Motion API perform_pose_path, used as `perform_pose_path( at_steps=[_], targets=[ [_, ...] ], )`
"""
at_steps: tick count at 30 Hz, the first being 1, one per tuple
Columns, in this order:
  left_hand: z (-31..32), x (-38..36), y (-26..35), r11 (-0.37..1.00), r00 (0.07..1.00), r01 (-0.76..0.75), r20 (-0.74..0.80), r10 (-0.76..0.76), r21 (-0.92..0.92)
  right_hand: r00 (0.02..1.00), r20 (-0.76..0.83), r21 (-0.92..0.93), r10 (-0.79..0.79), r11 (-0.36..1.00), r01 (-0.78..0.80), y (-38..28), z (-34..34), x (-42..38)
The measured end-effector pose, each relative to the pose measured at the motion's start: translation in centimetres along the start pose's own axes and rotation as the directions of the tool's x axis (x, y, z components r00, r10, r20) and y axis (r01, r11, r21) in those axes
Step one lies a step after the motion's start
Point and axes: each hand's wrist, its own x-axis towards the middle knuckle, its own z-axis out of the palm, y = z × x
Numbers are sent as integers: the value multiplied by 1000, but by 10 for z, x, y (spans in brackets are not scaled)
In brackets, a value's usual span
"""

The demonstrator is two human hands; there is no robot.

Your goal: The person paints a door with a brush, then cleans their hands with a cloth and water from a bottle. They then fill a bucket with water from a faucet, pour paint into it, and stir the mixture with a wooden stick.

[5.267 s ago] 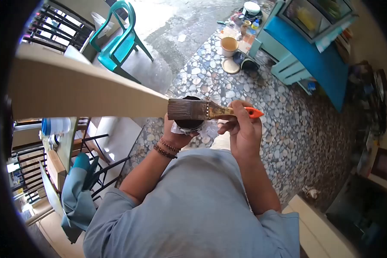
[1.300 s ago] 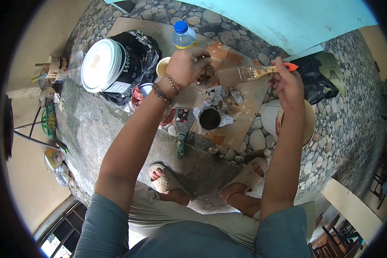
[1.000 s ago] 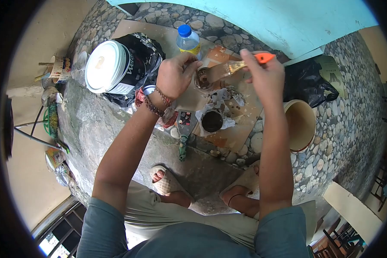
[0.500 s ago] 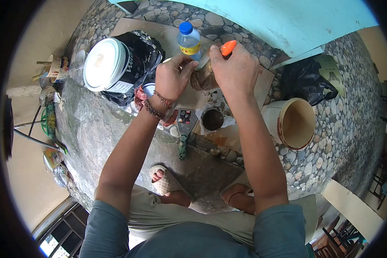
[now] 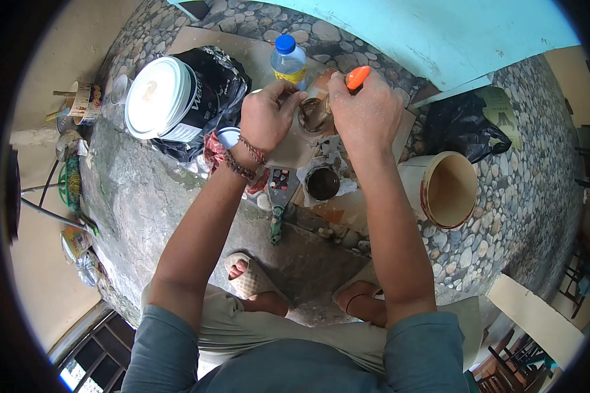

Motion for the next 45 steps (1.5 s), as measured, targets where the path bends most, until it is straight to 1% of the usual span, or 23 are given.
perform_pose_path(
  at_steps=[3, 7, 9, 11, 13, 16, 20, 22, 23, 25, 26, 27, 29, 30, 31, 33, 34, 35, 37, 42, 43, 44, 45],
  targets=[
    [1, -1, -1, 1000, 1000, 2, -8, -2, -22, 999, 10, -43, -39, 998, 40, 1, 4, 3],
    [1, -2, -2, 1000, 1000, -5, -20, 4, -28, 998, 60, -21, -35, 999, 36, 0, 16, -2],
    [2, -2, -4, 1000, 1000, 18, -11, -18, -23, 990, 95, -15, -102, 994, 104, 11, 33, -5],
    [3, -3, -6, 999, 999, 45, -1, -45, -22, 987, 116, -3, -115, 993, 116, 19, 43, -7],
    [4, -5, -8, 997, 997, 71, 9, -71, -20, 974, 224, -1, -45, 999, 46, 21, 48, -8],
    [6, -6, -9, 993, 995, 98, 32, -96, -63, 952, 305, -15, 24, 1000, -21, 30, 54, -7],
    [12, -7, -13, 997, 998, 67, 22, -66, -26, 973, 226, 50, -46, 998, 36, 40, 58, -7],
    [18, -9, -17, 999, 999, 41, -2, -41, 4, 970, 241, 62, 29, 997, -45, 39, 55, -4],
    [20, -12, -19, 998, 998, 60, 7, -60, -24, 970, 243, 61, 26, 997, -42, 38, 54, -1],
    [21, -15, -19, 995, 997, 82, 14, -82, -52, 975, 220, 208, -39, 978, -8, 36, 52, 12],
    [21, -17, -19, 995, 996, 86, 17, -86, -46, 955, 295, 208, -5, 976, -59, 35, 53, 22],
    [21, -19, -17, 995, 996, 90, 18, -89, -39, 955, 297, 208, -10, 977, -55, 36, 58, 33],
    [25, -24, -17, 993, 994, 108, 2, -108, -55, 900, 358, 329, -248, 936, 127, 36, 72, 55],
    [26, -27, -17, 990, 992, 124, -8, -124, -70, 864, 462, 343, -201, 939, 35, 31, 81, 65],
    [22, -29, -13, 990, 992, 123, -13, -124, -66, 863, 461, 347, -206, 937, 38, 32, 92, 73],
    [17, -34, -4, 949, 952, 296, 118, -283, -109, 750, 580, 442, -318, 896, 38, 33, 116, 83],
    [24, -38, -8, 947, 955, 296, 71, -289, -126, 702, 646, 437, -300, 899, -18, 34, 124, 85],
    [27, -42, -7, 948, 956, 293, 69, -287, -124, 703, 644, 439, -302, 898, -16, 37, 129, 87],
    [28, -49, -1, 920, 926, 371, -19, -376, -126, 656, 715, 389, -242, 918, -84, 28, 125, 83],
    [10, -45, -2, 889, 898, 414, -72, -434, -196, 709, 651, 375, -271, 927, 10, 25, 118, 87],
    [6, -37, -10, 913, 903, 346, -187, -386, -216, 732, 621, 384, -281, 923, 29, 26, 113, 90],
    [1, -29, -18, 935, 893, 274, -301, -335, -226, 750, 553, 495, -364, 867, 56, 37, 121, 100],
    [-16, -17, -13, 918, 890, 234, -310, -336, -321, 760, 516, 570, -396, 821, 40, 24, 98, 100]
  ],
)
